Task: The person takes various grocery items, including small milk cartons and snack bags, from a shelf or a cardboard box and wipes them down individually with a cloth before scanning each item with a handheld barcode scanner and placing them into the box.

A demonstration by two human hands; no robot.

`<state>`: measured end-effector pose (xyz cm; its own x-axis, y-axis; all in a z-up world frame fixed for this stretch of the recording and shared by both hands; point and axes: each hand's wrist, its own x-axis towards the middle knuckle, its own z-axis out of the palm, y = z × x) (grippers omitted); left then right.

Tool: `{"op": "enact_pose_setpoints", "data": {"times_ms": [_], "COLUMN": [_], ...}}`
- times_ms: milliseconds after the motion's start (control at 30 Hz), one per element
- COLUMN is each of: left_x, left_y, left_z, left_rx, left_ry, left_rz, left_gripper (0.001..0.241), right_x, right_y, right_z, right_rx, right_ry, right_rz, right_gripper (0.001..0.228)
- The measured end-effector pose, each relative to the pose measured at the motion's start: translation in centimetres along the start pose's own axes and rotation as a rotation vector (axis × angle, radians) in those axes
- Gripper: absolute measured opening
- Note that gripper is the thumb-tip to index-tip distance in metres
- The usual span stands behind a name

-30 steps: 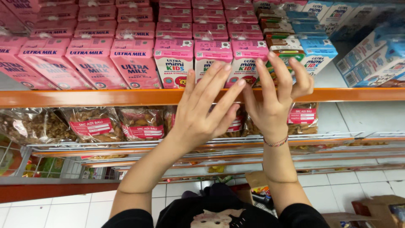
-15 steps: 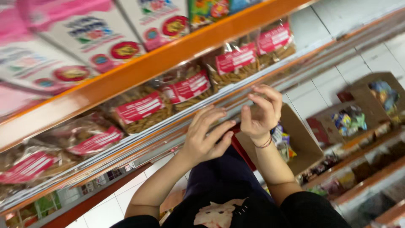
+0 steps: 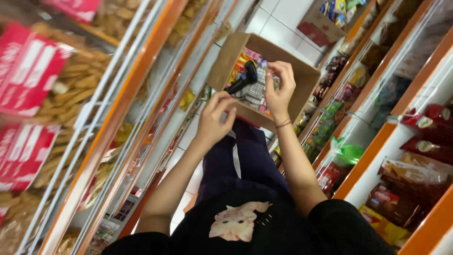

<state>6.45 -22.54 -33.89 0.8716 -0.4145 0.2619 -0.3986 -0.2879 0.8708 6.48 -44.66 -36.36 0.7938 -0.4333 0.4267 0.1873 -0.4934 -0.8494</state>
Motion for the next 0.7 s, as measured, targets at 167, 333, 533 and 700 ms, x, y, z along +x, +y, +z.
{"op": "enact_pose_setpoints", "data": {"times_ms": [167, 333, 533, 700], "left_x": [2.7, 5.6, 7.9, 7.6], "left_y": [-7.2, -15.1, -23.0, -28.7], "left_z": [8.5, 18.8, 31.3, 39.7], "left_rx": [0.044, 0.042, 0.304, 0.731], "left_ry": [-0.116, -0.282, -0.54, -0.503], "left_rz": [-0.027, -0.129, 0.016, 0.394], "left_gripper": [0.02, 0.023, 0.033, 0.043], "right_x": [-2.2, -5.7, -9.3, -10.7], "right_y": [10.8, 21.7, 33.1, 37.8], "right_z": [-3.8, -5.6, -6.6, -7.3], "right_rx": [-0.13, -0.17, -0.108, 0.069], "right_ry": [0.01, 0.035, 0.156, 0.191], "right_rz": [0.17, 0.353, 0.607, 0.824], "right_gripper": [0.019, 0.018, 0.019, 0.014]}}
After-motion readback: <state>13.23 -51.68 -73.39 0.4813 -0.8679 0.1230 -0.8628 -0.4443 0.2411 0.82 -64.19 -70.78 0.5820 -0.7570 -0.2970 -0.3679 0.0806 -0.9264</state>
